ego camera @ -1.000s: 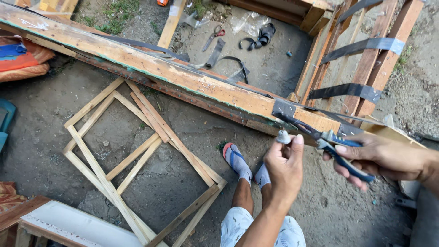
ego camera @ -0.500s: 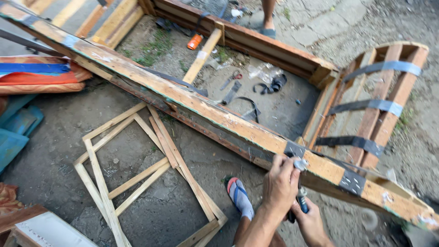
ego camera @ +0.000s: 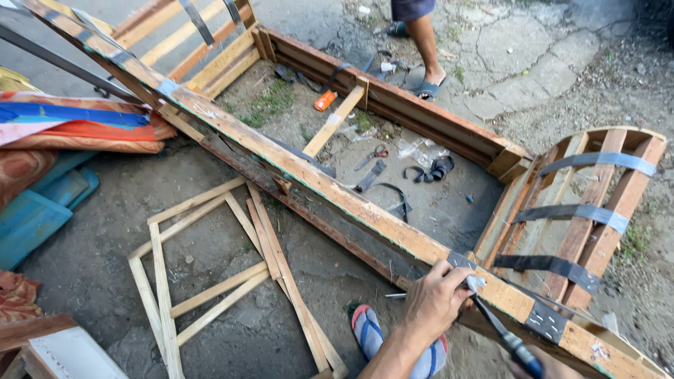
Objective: The person uses pliers to pull staples and tacks out of a wooden furniture frame lying on the ground, and tears away old black webbing and fabric strips from the frame. They work along the rail, extracting fasteners one at a time and discarding pulled webbing aside.
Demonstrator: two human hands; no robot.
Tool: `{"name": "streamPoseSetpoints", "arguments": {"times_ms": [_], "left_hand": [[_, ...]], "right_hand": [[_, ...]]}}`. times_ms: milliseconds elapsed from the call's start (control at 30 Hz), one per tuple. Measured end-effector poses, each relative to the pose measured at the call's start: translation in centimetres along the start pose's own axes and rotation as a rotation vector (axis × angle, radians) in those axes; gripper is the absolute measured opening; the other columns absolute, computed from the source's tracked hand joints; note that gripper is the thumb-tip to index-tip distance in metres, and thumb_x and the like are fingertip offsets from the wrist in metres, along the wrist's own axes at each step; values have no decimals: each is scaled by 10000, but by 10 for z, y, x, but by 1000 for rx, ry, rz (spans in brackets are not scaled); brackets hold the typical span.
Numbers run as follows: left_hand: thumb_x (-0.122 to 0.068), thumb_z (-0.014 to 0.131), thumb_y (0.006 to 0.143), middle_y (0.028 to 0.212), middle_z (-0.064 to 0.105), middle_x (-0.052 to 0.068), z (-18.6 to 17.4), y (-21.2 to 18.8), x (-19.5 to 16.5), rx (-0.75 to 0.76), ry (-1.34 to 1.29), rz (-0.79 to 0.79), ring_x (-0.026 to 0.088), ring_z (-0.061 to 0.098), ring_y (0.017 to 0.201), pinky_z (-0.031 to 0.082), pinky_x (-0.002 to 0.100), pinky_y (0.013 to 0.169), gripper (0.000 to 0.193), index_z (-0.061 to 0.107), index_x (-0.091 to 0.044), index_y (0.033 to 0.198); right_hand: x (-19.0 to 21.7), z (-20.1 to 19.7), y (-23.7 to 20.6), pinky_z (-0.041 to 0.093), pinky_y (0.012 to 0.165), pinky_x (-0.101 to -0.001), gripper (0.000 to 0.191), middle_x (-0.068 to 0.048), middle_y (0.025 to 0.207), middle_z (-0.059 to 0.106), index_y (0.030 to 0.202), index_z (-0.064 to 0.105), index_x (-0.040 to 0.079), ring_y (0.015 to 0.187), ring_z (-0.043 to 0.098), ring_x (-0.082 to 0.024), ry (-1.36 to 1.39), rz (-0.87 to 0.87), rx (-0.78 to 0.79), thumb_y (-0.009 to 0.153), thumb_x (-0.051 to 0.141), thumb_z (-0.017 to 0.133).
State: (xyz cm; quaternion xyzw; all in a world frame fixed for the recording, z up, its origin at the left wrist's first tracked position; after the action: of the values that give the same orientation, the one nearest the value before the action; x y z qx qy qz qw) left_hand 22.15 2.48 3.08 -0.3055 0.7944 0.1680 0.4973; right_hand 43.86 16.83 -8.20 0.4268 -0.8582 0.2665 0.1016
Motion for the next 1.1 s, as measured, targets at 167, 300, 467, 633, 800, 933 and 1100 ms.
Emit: {"name": "streamPoseSetpoints", "arguments": {"times_ms": [167, 300, 467, 633, 800, 933, 1100], "left_hand": [[-174, 714, 987, 1032, 691, 98, -16, 9, 2, -95, 53, 3, 294, 718, 912, 573, 420, 733, 201, 680, -93, 1168], [-203, 733, 976, 874, 699, 58, -31, 32, 21, -230, 282, 105, 215, 686, 809, 520, 382, 669, 139, 687, -88, 1038], [-179, 699, 928, 874, 692, 46, -31, 86, 59, -117, 516, 257, 224, 602, 806, 434, 390, 723, 66, 703, -114, 928], [-116, 665, 858, 893, 703, 53, -9, 99, 79, 43, 596, 266, 225, 616, 845, 450, 407, 780, 66, 699, -118, 914], [-125, 618, 900, 903, 705, 72, -3, 96, 87, 68, 620, 271, 222, 616, 839, 464, 397, 782, 73, 686, -113, 923], [-211, 596, 965, 835, 660, 58, -1, 94, 81, 144, 586, 279, 216, 597, 800, 458, 394, 748, 171, 688, -115, 859], [-289, 596, 986, 867, 615, 44, 9, 80, 58, 363, 482, 388, 210, 590, 804, 513, 376, 753, 213, 713, -143, 886]], "right_hand": [[-22, -74, 36, 607, 936, -325, 479, 45, 1037, 737, 1304, 603, 328, 983, 777, -114, -573, 177, 487, 840, 369, 714], [34, -140, 73, 543, 915, -329, 395, 63, 1128, 671, 1260, 568, 283, 1025, 691, -129, -715, 55, 126, 893, 402, 653], [41, -155, 112, 460, 1015, -322, 242, 79, 1088, 652, 1188, 579, 275, 1027, 612, -102, -774, -204, 69, 946, 278, 569], [36, -170, 109, 468, 946, -362, 452, 43, 1087, 612, 1306, 553, 317, 1039, 592, -153, -753, -340, -94, 857, 265, 541], [-3, -161, 96, 548, 853, -265, 455, 61, 1085, 597, 1429, 463, 321, 978, 619, -93, -943, -24, 214, 999, 451, 531], [-26, -148, 81, 554, 845, -278, 465, 35, 1046, 626, 1387, 513, 283, 949, 643, -110, -714, 115, 213, 946, 405, 595], [-48, -129, 58, 563, 834, -294, 478, 2, 998, 661, 1334, 576, 237, 914, 673, -131, -217, 217, 33, 880, 347, 675]]}}
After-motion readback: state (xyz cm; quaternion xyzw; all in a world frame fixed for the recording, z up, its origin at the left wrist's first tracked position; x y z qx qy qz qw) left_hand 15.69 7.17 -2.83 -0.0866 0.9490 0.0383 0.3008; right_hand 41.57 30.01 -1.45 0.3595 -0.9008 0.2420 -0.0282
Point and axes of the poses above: each hand's wrist, its own y-axis towards the middle knuckle, its own z-axis out of the palm, x = y × z, the point moved 2 cm from there along y, towards the middle knuckle
